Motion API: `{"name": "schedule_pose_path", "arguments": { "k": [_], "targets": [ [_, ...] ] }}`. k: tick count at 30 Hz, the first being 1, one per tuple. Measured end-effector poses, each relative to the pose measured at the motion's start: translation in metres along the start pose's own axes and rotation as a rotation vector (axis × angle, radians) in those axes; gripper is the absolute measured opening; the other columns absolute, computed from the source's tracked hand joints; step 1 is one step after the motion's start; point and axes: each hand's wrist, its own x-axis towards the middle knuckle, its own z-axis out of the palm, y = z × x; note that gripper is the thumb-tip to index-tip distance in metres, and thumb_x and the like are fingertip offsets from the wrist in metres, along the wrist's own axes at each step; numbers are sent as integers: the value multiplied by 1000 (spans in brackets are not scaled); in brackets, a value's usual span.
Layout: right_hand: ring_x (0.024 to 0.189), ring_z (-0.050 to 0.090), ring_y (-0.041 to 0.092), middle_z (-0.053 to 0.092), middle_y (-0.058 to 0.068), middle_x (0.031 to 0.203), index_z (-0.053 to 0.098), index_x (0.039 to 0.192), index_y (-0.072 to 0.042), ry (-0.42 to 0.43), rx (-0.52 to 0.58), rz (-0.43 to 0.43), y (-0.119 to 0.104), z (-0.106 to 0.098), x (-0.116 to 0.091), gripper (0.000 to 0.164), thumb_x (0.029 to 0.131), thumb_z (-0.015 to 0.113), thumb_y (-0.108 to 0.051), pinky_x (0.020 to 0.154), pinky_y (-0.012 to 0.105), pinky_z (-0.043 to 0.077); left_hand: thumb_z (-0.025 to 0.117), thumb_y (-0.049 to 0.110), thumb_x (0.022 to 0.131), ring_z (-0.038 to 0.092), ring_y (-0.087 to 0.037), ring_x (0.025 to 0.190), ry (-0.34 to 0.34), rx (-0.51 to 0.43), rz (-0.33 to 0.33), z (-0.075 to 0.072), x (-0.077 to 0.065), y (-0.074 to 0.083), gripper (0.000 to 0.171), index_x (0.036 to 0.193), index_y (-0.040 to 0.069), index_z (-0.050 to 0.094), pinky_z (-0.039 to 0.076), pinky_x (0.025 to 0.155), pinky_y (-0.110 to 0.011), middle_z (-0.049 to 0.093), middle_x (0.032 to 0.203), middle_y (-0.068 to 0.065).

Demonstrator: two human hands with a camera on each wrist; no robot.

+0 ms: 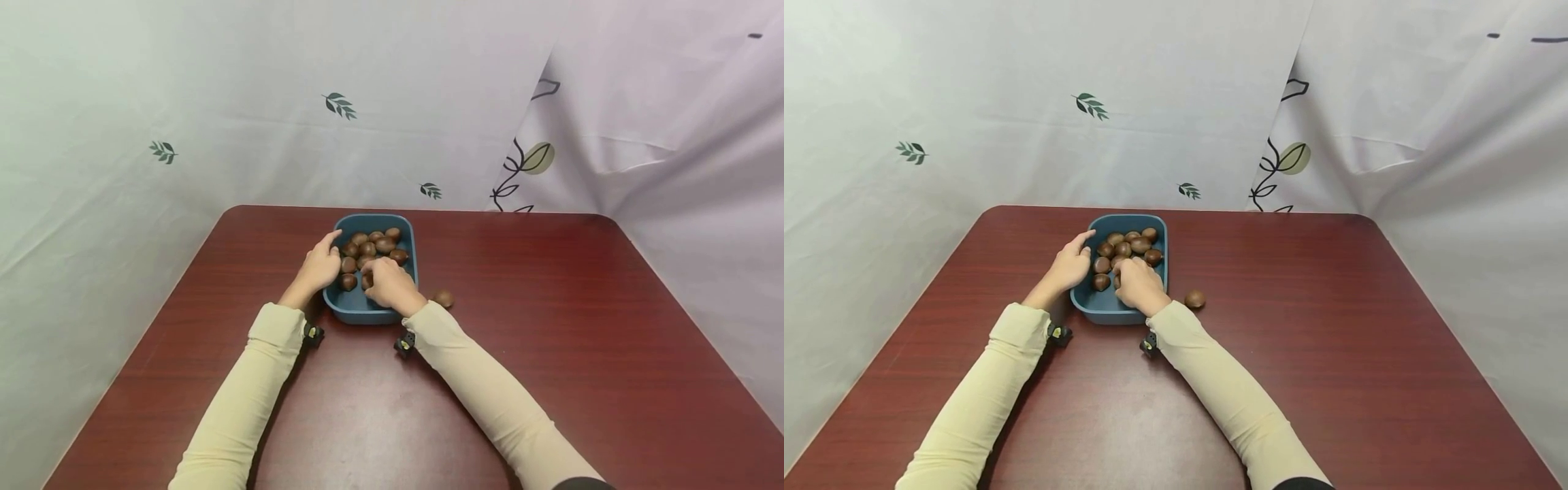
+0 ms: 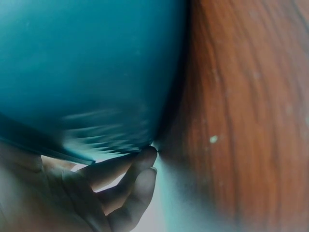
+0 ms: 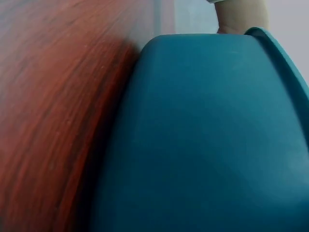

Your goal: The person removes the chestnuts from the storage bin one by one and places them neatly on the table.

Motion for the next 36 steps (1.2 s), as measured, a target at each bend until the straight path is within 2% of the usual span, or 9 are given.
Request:
{"name": "schedule_pose_path", "arguments": {
  "k": [4, 11, 15, 19, 21, 26, 28, 33, 36],
  "targets": [
    [102, 59, 25, 63, 9, 116, 68, 122, -12, 10, -10, -21, -2, 2, -1, 34, 89, 74, -14, 80, 38, 52, 28, 20, 107, 35, -40, 135, -7, -4, 1, 1, -1, -1, 51, 158, 20, 27, 31, 96, -55, 33, 157, -15],
    [67, 58, 18, 62, 3, 76, 69, 108, -6, 20, 17, -68, -3, 3, -3, 21, 88, 72, -6, 61, 29, 46, 27, 20, 107, 36, -40, 133, -10, -13, 2, 2, -2, -1, 51, 158, 20, 27, 31, 95, -54, 32, 158, -14],
    [64, 59, 16, 64, 1, 81, 70, 110, -7, 41, 50, -71, -1, -5, -9, 24, 87, 75, -9, 59, 29, 46, 27, 20, 107, 35, -40, 136, -9, -15, 10, 3, -1, 0, 51, 158, 19, 27, 31, 99, -56, 32, 158, -14],
    [74, 61, 18, 70, 6, 99, 70, 117, -7, 74, 73, -96, -2, -22, -19, 33, 84, 77, -10, 65, 32, 49, 28, 18, 106, 31, -41, 141, 4, -10, 28, 2, 2, -1, 51, 158, 17, 29, 29, 107, -59, 32, 158, -14],
    [78, 60, 18, 70, 6, 104, 71, 117, -6, 98, 79, -109, -1, -31, -25, 36, 82, 77, -10, 68, 32, 49, 28, 18, 106, 34, -41, 139, 8, -7, 31, 2, 3, -1, 51, 158, 17, 29, 30, 106, -59, 33, 158, -15],
    [69, 57, 16, 69, 3, 88, 72, 112, -7, 131, 112, -112, 10, -48, -43, 31, 81, 77, -10, 64, 29, 48, 28, 18, 106, 40, -40, 129, 6, -2, 18, 1, 3, -2, 51, 157, 18, 29, 32, 98, -55, 35, 157, -15],
    [66, 55, 16, 66, 3, 81, 71, 110, -8, 134, 117, -103, 18, -55, -51, 30, 81, 78, -12, 62, 30, 47, 28, 18, 106, 39, -40, 132, 5, -1, 16, 1, 3, -3, 51, 158, 18, 29, 32, 99, -56, 34, 157, -15],
    [77, 59, 19, 66, 5, 86, 71, 109, -8, 154, 96, -72, 41, -71, -67, 31, 80, 80, -14, 69, 34, 50, 29, 17, 106, 36, -40, 136, 7, 3, 22, 1, 2, -3, 51, 157, 17, 29, 31, 103, -58, 33, 158, -15],
    [83, 61, 21, 68, 6, 91, 71, 108, -8, 170, 91, -54, 55, -79, -75, 30, 79, 79, -13, 73, 37, 51, 29, 17, 106, 52, -41, 106, 11, 3, 26, 1, 2, -3, 52, 157, 16, 29, 35, 97, -56, 38, 154, -17]
  ]
}}
